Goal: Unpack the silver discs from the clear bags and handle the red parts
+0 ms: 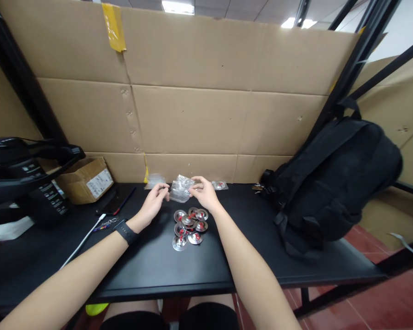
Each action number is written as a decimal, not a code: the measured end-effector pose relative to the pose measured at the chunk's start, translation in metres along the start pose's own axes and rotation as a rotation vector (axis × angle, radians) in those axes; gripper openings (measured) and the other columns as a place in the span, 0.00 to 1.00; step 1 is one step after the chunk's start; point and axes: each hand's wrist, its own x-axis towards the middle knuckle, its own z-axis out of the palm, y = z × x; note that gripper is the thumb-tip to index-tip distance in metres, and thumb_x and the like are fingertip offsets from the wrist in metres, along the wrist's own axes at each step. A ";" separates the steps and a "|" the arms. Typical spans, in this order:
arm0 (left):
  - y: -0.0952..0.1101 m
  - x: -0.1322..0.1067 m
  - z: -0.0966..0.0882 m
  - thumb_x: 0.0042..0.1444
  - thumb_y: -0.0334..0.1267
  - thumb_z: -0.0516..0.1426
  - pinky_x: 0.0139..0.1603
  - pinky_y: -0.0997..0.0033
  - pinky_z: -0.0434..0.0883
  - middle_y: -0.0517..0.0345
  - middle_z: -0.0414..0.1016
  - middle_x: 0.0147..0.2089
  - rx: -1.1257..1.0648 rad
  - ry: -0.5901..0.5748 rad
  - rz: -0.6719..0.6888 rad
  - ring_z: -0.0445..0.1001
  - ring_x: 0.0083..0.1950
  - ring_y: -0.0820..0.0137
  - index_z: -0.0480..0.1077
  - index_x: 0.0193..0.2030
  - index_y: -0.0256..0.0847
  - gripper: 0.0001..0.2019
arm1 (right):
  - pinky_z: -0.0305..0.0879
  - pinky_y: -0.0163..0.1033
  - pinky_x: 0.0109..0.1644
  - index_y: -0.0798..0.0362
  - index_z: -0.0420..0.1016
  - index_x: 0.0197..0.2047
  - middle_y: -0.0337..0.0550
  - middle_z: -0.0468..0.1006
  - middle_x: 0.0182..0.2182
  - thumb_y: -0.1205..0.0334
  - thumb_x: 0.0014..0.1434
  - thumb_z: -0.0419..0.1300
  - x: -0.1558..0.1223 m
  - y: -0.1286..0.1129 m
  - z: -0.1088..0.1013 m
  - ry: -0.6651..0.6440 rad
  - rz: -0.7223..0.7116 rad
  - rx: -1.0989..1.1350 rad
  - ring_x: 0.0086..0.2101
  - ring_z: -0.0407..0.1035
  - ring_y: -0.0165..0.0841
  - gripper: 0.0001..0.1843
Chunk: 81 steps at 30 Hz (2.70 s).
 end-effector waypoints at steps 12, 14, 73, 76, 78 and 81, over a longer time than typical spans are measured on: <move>0.036 -0.018 0.001 0.50 0.44 0.68 0.60 0.53 0.58 0.49 0.71 0.62 0.788 -0.280 0.454 0.66 0.63 0.51 0.67 0.60 0.48 0.31 | 0.76 0.41 0.37 0.48 0.70 0.52 0.37 0.79 0.32 0.62 0.51 0.68 -0.006 -0.002 0.009 -0.091 -0.015 -0.023 0.28 0.77 0.33 0.25; 0.036 -0.018 0.001 0.56 0.41 0.64 0.57 0.55 0.58 0.50 0.73 0.61 0.826 -0.343 0.498 0.69 0.61 0.54 0.67 0.61 0.49 0.26 | 0.75 0.40 0.36 0.48 0.69 0.53 0.37 0.79 0.31 0.62 0.51 0.67 -0.006 -0.001 0.010 -0.107 -0.011 -0.006 0.28 0.77 0.33 0.26; -0.051 0.041 -0.060 0.68 0.52 0.41 0.61 0.40 0.62 0.45 0.57 0.74 1.238 -0.232 -0.098 0.61 0.70 0.51 0.50 0.75 0.44 0.31 | 0.55 0.53 0.60 0.49 0.71 0.59 0.52 0.72 0.61 0.51 0.65 0.58 0.001 0.028 -0.017 -0.265 0.169 -1.114 0.61 0.64 0.47 0.22; -0.049 0.041 -0.059 0.68 0.52 0.41 0.61 0.40 0.62 0.46 0.52 0.76 1.254 -0.241 -0.086 0.61 0.70 0.50 0.46 0.76 0.45 0.32 | 0.55 0.53 0.60 0.50 0.71 0.59 0.53 0.74 0.59 0.51 0.65 0.58 -0.001 0.020 -0.016 -0.270 0.176 -1.149 0.60 0.65 0.48 0.22; -0.048 0.042 -0.059 0.68 0.52 0.41 0.61 0.40 0.62 0.48 0.49 0.77 1.266 -0.239 -0.082 0.62 0.70 0.50 0.46 0.76 0.47 0.32 | 0.55 0.53 0.59 0.50 0.72 0.58 0.52 0.76 0.56 0.52 0.64 0.59 -0.002 0.015 -0.016 -0.262 0.163 -1.174 0.58 0.67 0.48 0.21; -0.046 0.042 -0.057 0.68 0.51 0.42 0.61 0.39 0.62 0.48 0.47 0.78 1.271 -0.228 -0.097 0.62 0.69 0.49 0.47 0.76 0.48 0.31 | 0.57 0.51 0.58 0.50 0.72 0.57 0.51 0.80 0.49 0.56 0.63 0.59 -0.002 0.011 -0.018 -0.204 0.086 -1.177 0.53 0.71 0.46 0.20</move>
